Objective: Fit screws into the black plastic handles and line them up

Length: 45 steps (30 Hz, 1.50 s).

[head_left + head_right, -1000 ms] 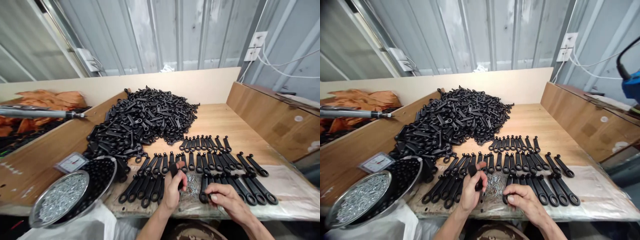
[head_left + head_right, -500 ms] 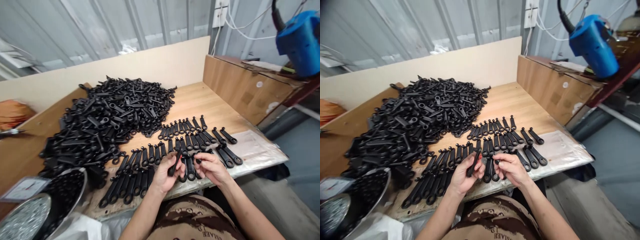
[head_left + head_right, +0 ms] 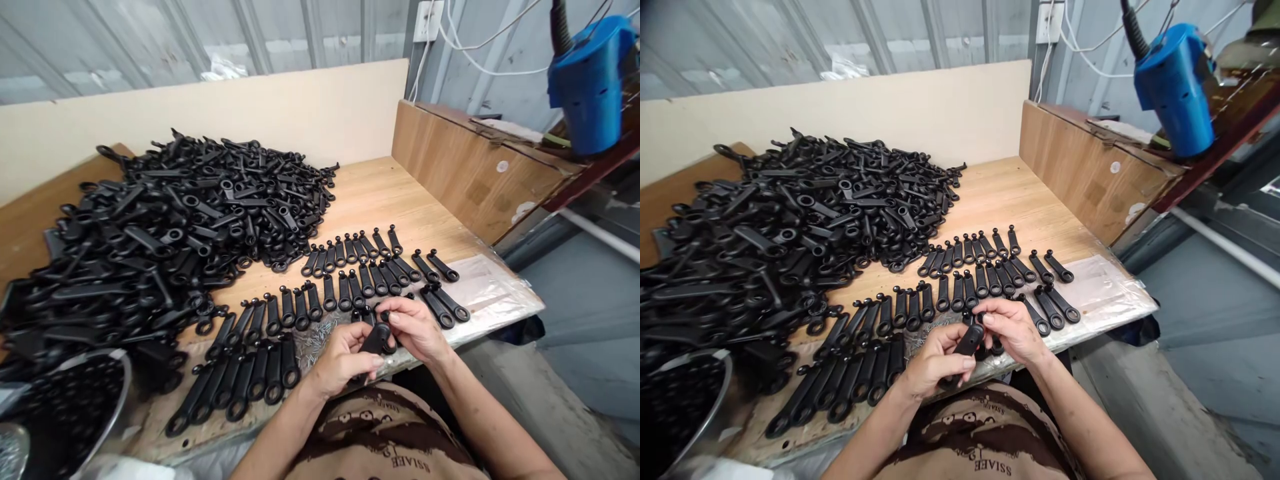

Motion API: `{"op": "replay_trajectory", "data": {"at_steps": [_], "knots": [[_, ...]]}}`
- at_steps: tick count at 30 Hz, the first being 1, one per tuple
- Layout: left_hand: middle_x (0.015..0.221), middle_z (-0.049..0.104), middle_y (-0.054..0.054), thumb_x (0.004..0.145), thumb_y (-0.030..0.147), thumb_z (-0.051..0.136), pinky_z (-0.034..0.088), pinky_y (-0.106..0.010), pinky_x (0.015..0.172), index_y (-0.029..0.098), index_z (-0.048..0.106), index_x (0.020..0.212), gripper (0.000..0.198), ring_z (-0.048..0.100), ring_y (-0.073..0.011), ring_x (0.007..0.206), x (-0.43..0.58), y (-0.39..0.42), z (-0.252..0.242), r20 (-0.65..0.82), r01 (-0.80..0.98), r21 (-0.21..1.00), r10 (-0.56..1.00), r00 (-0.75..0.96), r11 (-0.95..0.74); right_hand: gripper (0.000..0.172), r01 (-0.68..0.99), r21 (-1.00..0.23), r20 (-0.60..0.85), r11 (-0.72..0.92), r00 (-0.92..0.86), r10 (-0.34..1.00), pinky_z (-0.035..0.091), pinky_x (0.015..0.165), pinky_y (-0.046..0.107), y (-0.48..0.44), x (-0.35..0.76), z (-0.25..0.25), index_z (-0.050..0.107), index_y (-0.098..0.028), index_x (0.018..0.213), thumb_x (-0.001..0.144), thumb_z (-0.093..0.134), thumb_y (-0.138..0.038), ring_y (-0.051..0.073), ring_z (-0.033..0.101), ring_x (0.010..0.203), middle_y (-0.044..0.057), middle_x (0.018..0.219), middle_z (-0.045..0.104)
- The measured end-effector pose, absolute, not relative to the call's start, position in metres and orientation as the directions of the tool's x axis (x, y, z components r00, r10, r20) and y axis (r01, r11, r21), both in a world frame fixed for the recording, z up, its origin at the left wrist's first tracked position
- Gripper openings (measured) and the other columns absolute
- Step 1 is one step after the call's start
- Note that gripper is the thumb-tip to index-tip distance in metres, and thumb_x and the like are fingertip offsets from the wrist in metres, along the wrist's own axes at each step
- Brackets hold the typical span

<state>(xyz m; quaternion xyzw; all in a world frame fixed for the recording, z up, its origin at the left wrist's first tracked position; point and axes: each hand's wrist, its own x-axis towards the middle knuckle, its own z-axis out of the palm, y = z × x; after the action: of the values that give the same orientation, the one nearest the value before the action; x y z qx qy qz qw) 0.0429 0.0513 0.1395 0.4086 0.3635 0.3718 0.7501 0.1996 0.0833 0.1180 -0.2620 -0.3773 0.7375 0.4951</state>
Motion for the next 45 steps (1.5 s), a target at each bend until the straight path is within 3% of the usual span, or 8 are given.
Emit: {"op": "replay_trajectory", "data": {"at_steps": [6, 9, 14, 19, 28, 36, 40, 45], "knots": [[0.066, 0.055, 0.002, 0.067, 0.017, 0.06, 0.042, -0.021, 0.043, 0.016, 0.052, 0.077, 0.013, 0.056, -0.0118, 0.052, 0.045, 0.058, 0.137, -0.161, -0.313, 0.912, 0.932, 0.324, 0.266, 0.017, -0.447, -0.893, 0.069, -0.045, -0.235, 0.97, 0.048, 0.046, 0.018, 0.078, 0.203, 0.118, 0.068, -0.019, 0.092, 0.075, 0.066, -0.022, 0.01, 0.06, 0.056, 0.002, 0.069, 0.066], [0.067, 0.054, 0.005, 0.078, 0.02, 0.053, 0.039, -0.02, 0.04, 0.02, 0.052, 0.097, 0.018, 0.05, -0.0085, 0.045, 0.05, 0.059, 0.135, -0.072, -0.148, 0.983, 0.971, 0.227, 0.107, 0.02, -0.417, -0.909, 0.097, 0.007, -0.195, 0.976, 0.049, 0.048, 0.019, 0.072, 0.2, 0.113, 0.066, -0.019, 0.096, 0.076, 0.064, -0.021, 0.01, 0.059, 0.057, 0.002, 0.07, 0.065], [0.094, 0.065, -0.003, 0.084, 0.02, 0.049, 0.046, -0.028, 0.08, 0.02, 0.051, 0.117, 0.033, 0.061, -0.0166, 0.086, 0.06, 0.057, 0.136, 0.147, 0.238, 0.957, 0.984, 0.101, -0.168, 0.018, -0.466, -0.885, 0.067, 0.001, -0.124, 0.99, 0.049, 0.046, 0.019, 0.067, 0.193, 0.112, 0.066, -0.017, 0.095, 0.078, 0.063, -0.023, 0.01, 0.058, 0.054, 0.001, 0.066, 0.065], [0.124, 0.056, -0.008, 0.082, 0.015, 0.048, 0.038, -0.033, 0.097, 0.018, 0.047, 0.126, 0.044, 0.054, -0.0218, 0.11, 0.066, 0.055, 0.133, 0.229, 0.309, 0.921, 0.971, 0.064, -0.237, 0.017, -0.528, -0.849, 0.034, -0.016, -0.085, 0.996, 0.046, 0.039, 0.018, 0.066, 0.193, 0.116, 0.068, -0.015, 0.088, 0.076, 0.064, -0.025, 0.009, 0.055, 0.047, 0.001, 0.059, 0.062], [0.128, 0.05, -0.019, 0.082, 0.01, 0.038, 0.042, -0.035, 0.094, 0.006, 0.035, 0.134, 0.052, 0.053, -0.027, 0.113, 0.071, 0.047, 0.125, 0.437, 0.543, 0.704, 0.882, 0.176, -0.457, 0.018, -0.573, -0.817, -0.023, -0.067, -0.083, 0.996, 0.036, 0.028, 0.015, 0.056, 0.193, 0.122, 0.069, -0.013, 0.079, 0.073, 0.067, -0.03, 0.007, 0.048, 0.036, -0.001, 0.048, 0.056], [0.107, 0.063, -0.022, 0.084, 0.02, 0.045, 0.046, -0.04, 0.086, 0.006, 0.045, 0.128, 0.046, 0.06, -0.0317, 0.1, 0.076, 0.046, 0.112, 0.431, 0.529, 0.74, 0.897, 0.104, -0.416, 0.02, -0.577, -0.801, -0.131, -0.157, -0.086, 0.988, 0.03, 0.026, 0.012, 0.049, 0.192, 0.131, 0.066, -0.013, 0.077, 0.073, 0.066, -0.033, 0.005, 0.044, 0.034, -0.003, 0.048, 0.054], [0.129, 0.048, -0.023, 0.083, 0.019, 0.046, 0.043, -0.041, 0.089, 0.007, 0.037, 0.132, 0.051, 0.055, -0.0318, 0.108, 0.086, 0.06, 0.112, 0.41, 0.485, 0.76, 0.898, 0.159, -0.433, 0.024, -0.42, -0.903, -0.081, -0.089, -0.037, 0.996, 0.028, 0.028, 0.012, 0.059, 0.207, 0.137, 0.064, -0.013, 0.076, 0.076, 0.062, -0.037, 0.004, 0.042, 0.035, -0.003, 0.05, 0.053], [0.136, 0.041, -0.017, 0.08, 0.021, 0.054, 0.031, -0.044, 0.101, 0.014, 0.013, 0.141, 0.075, 0.042, -0.0286, 0.122, 0.101, 0.073, 0.128, 0.44, 0.406, 0.712, 0.815, 0.378, -0.573, 0.029, 0.13, -0.985, 0.111, 0.11, 0.001, 0.994, 0.036, 0.04, 0.017, 0.086, 0.275, 0.165, 0.064, -0.015, 0.078, 0.081, 0.054, -0.041, 0.007, 0.047, 0.044, -0.003, 0.053, 0.052]]}}
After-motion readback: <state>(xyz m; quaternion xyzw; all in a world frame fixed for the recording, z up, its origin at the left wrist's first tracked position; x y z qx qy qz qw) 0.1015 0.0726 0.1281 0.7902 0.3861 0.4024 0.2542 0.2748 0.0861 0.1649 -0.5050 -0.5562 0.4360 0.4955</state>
